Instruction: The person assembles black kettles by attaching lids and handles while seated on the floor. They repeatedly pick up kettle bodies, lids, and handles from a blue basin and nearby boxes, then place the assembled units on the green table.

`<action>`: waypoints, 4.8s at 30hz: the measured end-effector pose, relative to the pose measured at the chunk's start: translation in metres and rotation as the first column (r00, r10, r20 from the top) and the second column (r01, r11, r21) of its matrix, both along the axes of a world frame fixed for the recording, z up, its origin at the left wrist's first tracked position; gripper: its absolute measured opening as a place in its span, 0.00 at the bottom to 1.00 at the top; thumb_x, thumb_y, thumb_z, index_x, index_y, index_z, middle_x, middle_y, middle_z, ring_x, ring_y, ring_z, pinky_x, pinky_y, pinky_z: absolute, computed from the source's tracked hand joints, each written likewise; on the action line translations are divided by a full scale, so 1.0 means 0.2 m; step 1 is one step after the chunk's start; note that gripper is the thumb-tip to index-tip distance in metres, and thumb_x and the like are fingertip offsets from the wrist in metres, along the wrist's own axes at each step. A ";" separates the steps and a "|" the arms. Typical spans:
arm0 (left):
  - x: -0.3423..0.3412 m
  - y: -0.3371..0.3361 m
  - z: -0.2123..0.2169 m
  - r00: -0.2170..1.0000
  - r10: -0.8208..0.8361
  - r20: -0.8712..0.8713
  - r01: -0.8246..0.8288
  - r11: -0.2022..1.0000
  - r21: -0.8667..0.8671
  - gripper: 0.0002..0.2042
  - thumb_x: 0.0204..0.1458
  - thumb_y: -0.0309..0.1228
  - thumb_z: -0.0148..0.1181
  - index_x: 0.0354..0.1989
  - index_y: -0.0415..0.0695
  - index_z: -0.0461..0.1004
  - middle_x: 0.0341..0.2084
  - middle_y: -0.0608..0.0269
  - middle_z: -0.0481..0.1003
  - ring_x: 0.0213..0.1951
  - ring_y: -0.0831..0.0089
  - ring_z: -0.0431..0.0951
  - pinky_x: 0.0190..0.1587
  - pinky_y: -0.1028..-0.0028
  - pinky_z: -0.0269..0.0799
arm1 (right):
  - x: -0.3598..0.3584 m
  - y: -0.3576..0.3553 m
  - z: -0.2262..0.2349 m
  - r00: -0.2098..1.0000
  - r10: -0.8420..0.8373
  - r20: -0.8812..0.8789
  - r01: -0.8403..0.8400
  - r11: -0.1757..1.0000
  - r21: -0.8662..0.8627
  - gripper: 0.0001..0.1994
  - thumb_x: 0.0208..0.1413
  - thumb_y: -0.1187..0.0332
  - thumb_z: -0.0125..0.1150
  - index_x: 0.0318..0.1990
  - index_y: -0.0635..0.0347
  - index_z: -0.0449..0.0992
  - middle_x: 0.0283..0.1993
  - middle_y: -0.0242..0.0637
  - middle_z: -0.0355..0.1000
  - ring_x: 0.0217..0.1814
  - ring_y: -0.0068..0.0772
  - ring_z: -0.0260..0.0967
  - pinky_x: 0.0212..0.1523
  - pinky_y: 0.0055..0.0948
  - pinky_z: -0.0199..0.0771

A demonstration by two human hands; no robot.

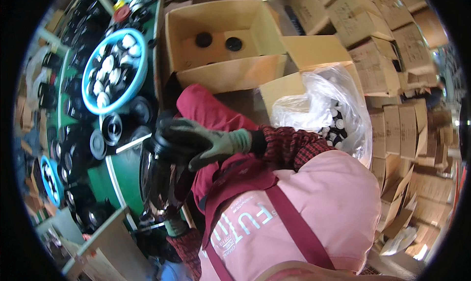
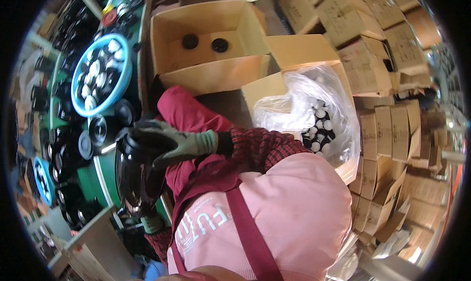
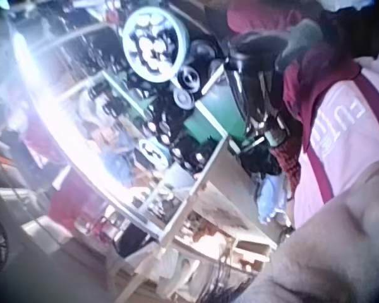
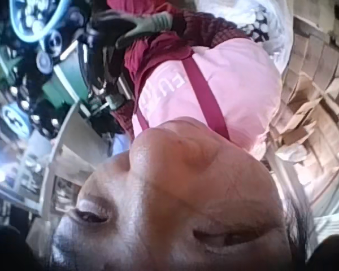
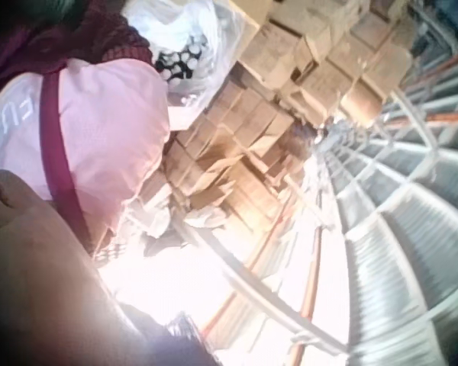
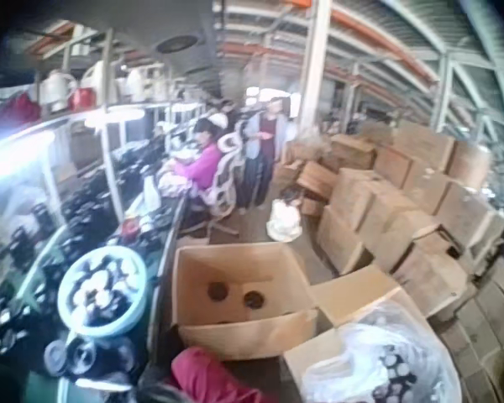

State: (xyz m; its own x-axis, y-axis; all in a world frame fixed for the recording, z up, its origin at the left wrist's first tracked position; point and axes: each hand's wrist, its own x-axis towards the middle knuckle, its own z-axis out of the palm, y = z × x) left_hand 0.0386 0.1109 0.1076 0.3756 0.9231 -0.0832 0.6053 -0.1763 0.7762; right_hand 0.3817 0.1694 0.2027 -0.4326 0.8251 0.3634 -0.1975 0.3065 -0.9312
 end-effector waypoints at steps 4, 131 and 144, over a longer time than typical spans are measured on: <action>0.16 0.12 0.22 0.996 -0.040 0.076 0.036 0.998 0.054 0.29 0.63 0.45 0.56 0.69 0.47 0.63 0.64 0.56 0.69 0.64 0.64 0.69 0.66 0.65 0.63 | -0.03 0.01 -0.08 0.999 -0.049 -0.013 0.050 0.997 0.064 0.49 0.54 0.48 0.73 0.78 0.53 0.53 0.79 0.47 0.46 0.81 0.50 0.40 0.78 0.49 0.36; 0.12 0.16 0.14 0.998 -0.049 -0.025 0.054 0.949 0.311 0.36 0.48 0.40 0.76 0.62 0.34 0.70 0.53 0.50 0.79 0.55 0.55 0.80 0.58 0.59 0.76 | 0.17 0.00 -0.26 0.951 -0.169 -0.257 0.084 0.946 -0.312 0.31 0.73 0.56 0.50 0.77 0.58 0.52 0.72 0.38 0.57 0.72 0.32 0.58 0.69 0.33 0.59; 0.51 0.38 0.56 0.924 -0.006 0.382 -0.019 0.998 0.061 0.25 0.50 0.33 0.66 0.55 0.31 0.77 0.46 0.49 0.82 0.49 0.63 0.82 0.57 0.65 0.75 | 0.24 -0.09 -0.75 0.874 -0.243 -0.421 -0.011 0.856 -0.517 0.25 0.75 0.61 0.40 0.75 0.58 0.55 0.77 0.39 0.56 0.78 0.33 0.54 0.78 0.33 0.51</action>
